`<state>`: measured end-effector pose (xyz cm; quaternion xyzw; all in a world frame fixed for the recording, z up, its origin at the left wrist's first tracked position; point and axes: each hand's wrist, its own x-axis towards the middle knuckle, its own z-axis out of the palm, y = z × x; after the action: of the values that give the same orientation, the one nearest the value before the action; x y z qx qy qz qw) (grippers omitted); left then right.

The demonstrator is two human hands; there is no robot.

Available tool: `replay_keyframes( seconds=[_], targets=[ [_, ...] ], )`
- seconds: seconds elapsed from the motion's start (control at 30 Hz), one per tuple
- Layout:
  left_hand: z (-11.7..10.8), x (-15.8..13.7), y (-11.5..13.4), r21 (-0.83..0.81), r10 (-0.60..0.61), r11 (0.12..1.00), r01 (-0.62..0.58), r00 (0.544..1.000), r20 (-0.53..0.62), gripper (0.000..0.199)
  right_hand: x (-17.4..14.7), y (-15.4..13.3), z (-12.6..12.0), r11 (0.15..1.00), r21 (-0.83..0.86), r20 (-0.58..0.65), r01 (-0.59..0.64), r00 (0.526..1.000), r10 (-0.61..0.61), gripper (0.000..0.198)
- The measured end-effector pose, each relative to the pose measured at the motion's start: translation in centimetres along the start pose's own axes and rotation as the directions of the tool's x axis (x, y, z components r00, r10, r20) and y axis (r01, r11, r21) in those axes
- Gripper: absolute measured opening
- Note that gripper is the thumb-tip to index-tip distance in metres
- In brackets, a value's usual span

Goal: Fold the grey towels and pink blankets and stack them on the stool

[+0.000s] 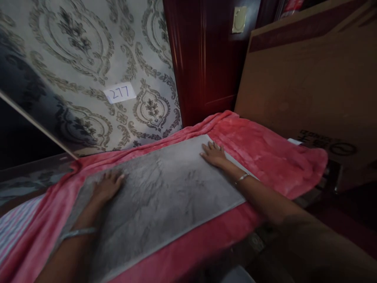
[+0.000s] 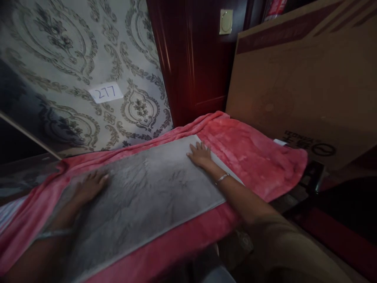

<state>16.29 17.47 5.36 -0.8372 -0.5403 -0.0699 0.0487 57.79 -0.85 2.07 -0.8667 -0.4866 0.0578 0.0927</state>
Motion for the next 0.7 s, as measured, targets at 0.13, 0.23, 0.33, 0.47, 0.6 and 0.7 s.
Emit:
replay_keyframes(
  seconds=[0.13,0.23,0.33,0.47,0.6,0.7],
  targets=[
    [1.0,-5.3,2.8,-0.004,0.267,0.963,-0.27,0.949,0.167,0.061,-5.1,1.5,1.5,0.962,-0.065,0.018,0.265,0.964,-0.265,0.066],
    [1.8,-8.3,3.9,-0.016,0.308,0.951,-0.309,0.941,0.143,0.062,-7.5,4.3,2.0,0.972,-0.088,0.009,0.219,0.976,-0.219,0.066],
    [2.0,-9.0,4.3,-0.008,0.308,0.951,-0.309,0.947,0.091,0.062,-8.6,7.2,1.5,0.994,-0.066,0.03,0.089,0.996,-0.087,0.067],
    [1.4,-8.8,4.1,-0.017,0.317,0.948,-0.316,0.947,0.05,0.06,-9.8,9.3,0.6,0.998,-0.059,0.044,-0.015,0.999,0.018,0.07],
    [0.7,-10.9,1.6,-0.022,0.238,0.971,-0.237,0.971,0.04,0.063,-11.6,11.0,0.2,1.0,-0.024,0.064,0.01,0.998,-0.009,0.068],
    [0.4,-13.9,-2.0,-0.074,0.065,0.995,-0.066,0.998,-0.011,0.066,-13.0,12.4,0.3,0.998,0.033,0.007,0.058,0.998,-0.058,0.063]
  ],
)
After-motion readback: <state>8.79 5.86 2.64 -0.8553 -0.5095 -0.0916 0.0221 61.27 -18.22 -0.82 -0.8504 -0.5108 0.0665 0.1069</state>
